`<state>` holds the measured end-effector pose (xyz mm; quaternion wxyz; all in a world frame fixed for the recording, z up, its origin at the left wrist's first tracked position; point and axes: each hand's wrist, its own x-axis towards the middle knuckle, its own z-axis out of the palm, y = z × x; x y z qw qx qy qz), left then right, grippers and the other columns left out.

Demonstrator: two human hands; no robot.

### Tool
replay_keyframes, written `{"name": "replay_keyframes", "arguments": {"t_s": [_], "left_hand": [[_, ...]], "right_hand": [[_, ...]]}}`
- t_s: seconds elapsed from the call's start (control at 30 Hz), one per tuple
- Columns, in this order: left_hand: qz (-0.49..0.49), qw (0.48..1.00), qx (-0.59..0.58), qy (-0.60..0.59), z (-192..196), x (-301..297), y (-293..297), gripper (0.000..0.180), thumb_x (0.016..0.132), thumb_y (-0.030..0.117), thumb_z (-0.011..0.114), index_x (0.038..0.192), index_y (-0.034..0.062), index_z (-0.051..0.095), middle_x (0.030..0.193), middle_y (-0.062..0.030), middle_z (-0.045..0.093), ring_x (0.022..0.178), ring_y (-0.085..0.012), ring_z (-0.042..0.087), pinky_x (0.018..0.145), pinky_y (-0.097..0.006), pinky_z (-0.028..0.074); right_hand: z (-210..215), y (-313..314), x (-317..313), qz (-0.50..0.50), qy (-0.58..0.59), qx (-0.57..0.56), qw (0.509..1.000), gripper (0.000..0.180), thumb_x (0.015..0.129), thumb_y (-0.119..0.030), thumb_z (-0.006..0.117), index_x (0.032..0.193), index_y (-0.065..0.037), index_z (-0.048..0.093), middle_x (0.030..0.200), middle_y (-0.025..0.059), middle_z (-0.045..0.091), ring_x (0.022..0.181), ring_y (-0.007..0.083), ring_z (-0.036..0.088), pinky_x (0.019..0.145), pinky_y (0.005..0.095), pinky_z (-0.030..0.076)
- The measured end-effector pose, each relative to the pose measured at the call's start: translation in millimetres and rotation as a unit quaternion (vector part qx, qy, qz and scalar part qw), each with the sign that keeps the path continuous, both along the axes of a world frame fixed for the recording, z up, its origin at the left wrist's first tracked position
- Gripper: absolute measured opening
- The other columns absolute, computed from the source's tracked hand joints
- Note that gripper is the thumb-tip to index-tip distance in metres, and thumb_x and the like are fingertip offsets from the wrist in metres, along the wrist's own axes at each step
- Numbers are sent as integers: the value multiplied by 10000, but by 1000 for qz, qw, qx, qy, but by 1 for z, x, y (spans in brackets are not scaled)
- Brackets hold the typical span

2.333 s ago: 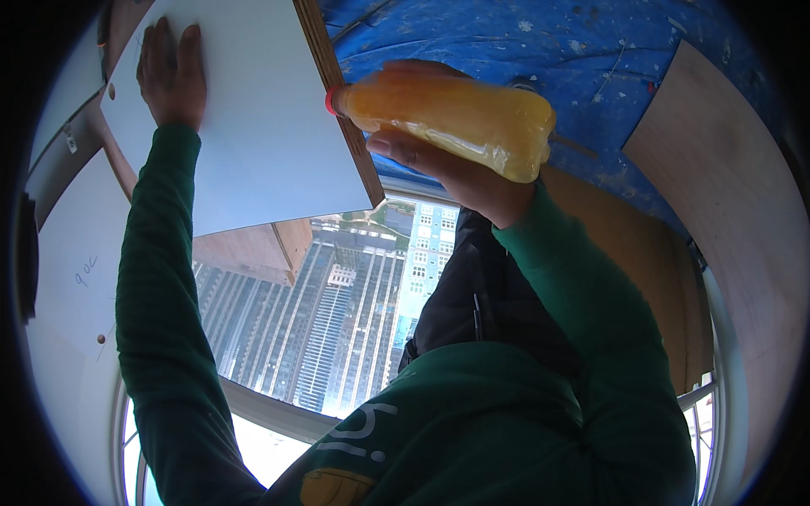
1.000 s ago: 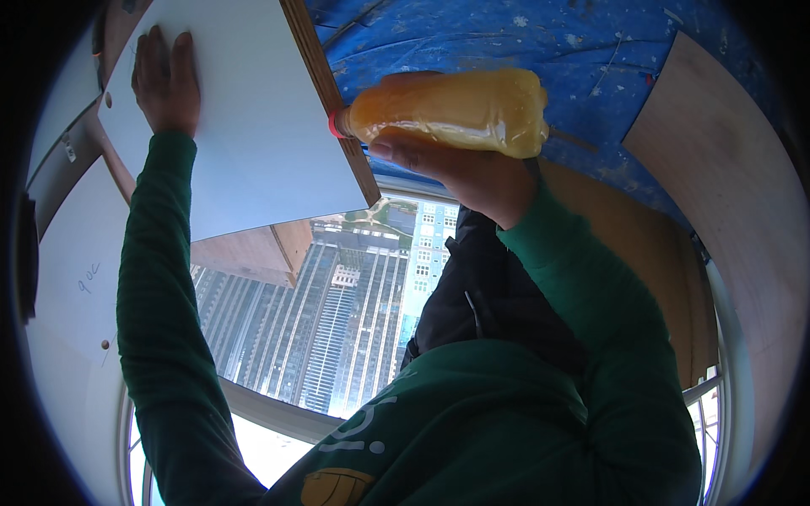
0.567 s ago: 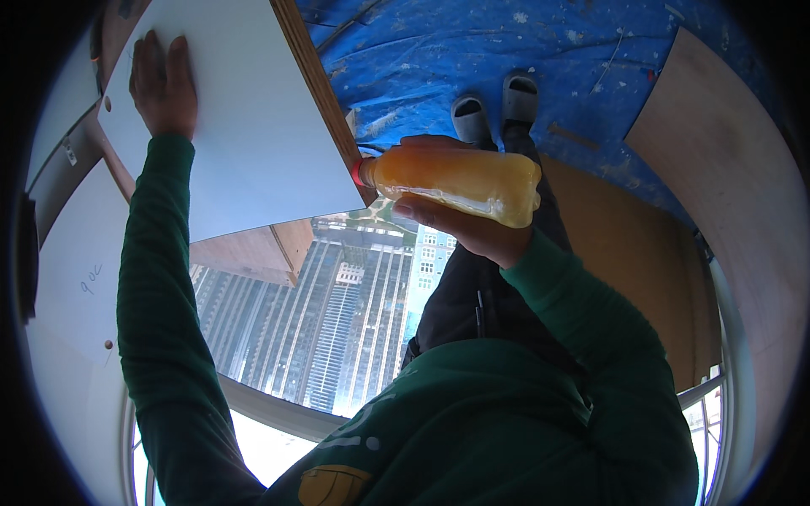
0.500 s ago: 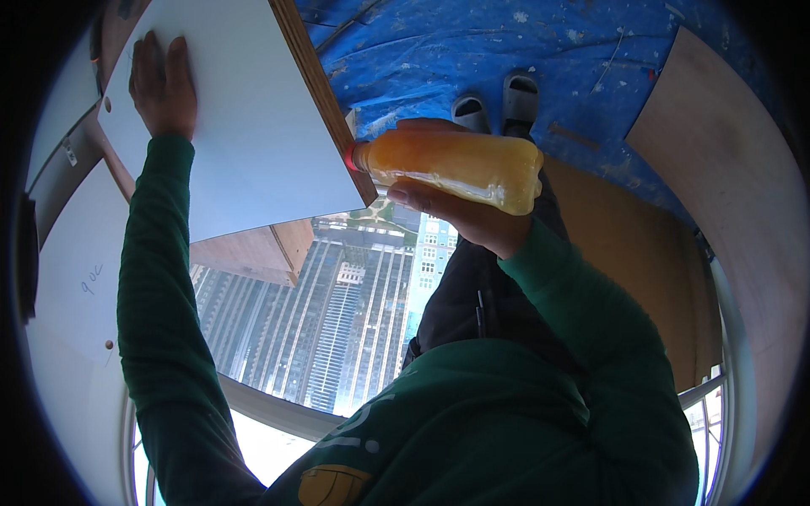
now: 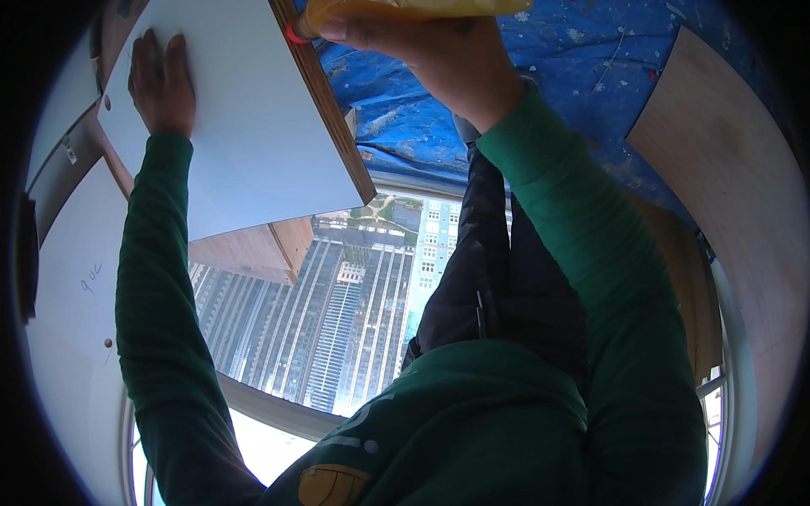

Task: The person applies glue from a bottle along the edge of a white board panel, then uses a hand plane to smooth the same edge. The person handles the board and tools on a blue tarp-covered floor in a high-rise room.

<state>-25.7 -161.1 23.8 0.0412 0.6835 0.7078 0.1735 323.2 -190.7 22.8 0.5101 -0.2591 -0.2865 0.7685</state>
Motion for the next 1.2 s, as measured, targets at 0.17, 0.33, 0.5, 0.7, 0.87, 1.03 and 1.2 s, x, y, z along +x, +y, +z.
{"name": "replay_keyframes", "arguments": {"t_s": [0.17,0.33,0.5,0.7,0.87,1.03,1.2], "left_hand": [[5,1000,1,16,-1,1,-3,769,957,631,545,1516,103,513,1596,-191,430,1461,-409,379,1202,-531,316],[-1,1000,-2,30,-3,-5,-1,779,955,637,544,1526,109,501,1606,-178,419,1462,-414,364,1197,-548,316],[14,1000,-10,19,-1,-2,-2,786,949,645,546,1527,114,502,1603,-176,423,1473,-419,348,1194,-555,319],[6,1000,-2,6,0,0,-3,795,949,658,534,1535,122,494,1614,-176,410,1484,-403,343,1211,-532,296],[-2,1000,0,19,-1,-1,-2,779,963,649,518,1531,116,497,1615,-183,406,1489,-395,345,1226,-508,269],[-36,998,18,48,-9,-15,-1,755,978,636,507,1518,109,507,1604,-195,417,1484,-401,354,1222,-508,276],[-29,998,24,42,-7,-10,-1,731,989,612,506,1508,98,514,1582,-209,443,1460,-410,392,1208,-505,304]], "right_hand": [[-23,-54,32,64,-207,37,976,406,907,-208,814,1248,-30,683,1203,119,723,1108,229,717,938,336,606],[14,-102,44,119,-198,-117,966,497,906,-93,791,1353,-3,596,1310,98,658,1173,189,636,1002,331,523],[24,-131,57,156,-195,-157,955,559,891,-102,813,1384,-11,568,1289,104,657,1175,203,642,1006,358,539],[2,-156,60,66,50,-337,938,498,982,-232,713,1388,0,544,1281,168,663,1179,307,676,1025,460,570],[-7,-170,52,47,130,-420,897,504,974,-287,725,1342,20,571,1238,192,682,1090,304,717,996,450,588],[-11,-170,50,70,114,-392,910,522,993,-317,700,1376,4,547,1288,195,659,1120,318,705,1000,458,584],[-9,-169,50,77,95,-374,919,542,992,-313,703,1396,3,527,1329,192,639,1143,328,696,1018,464,574]]}}
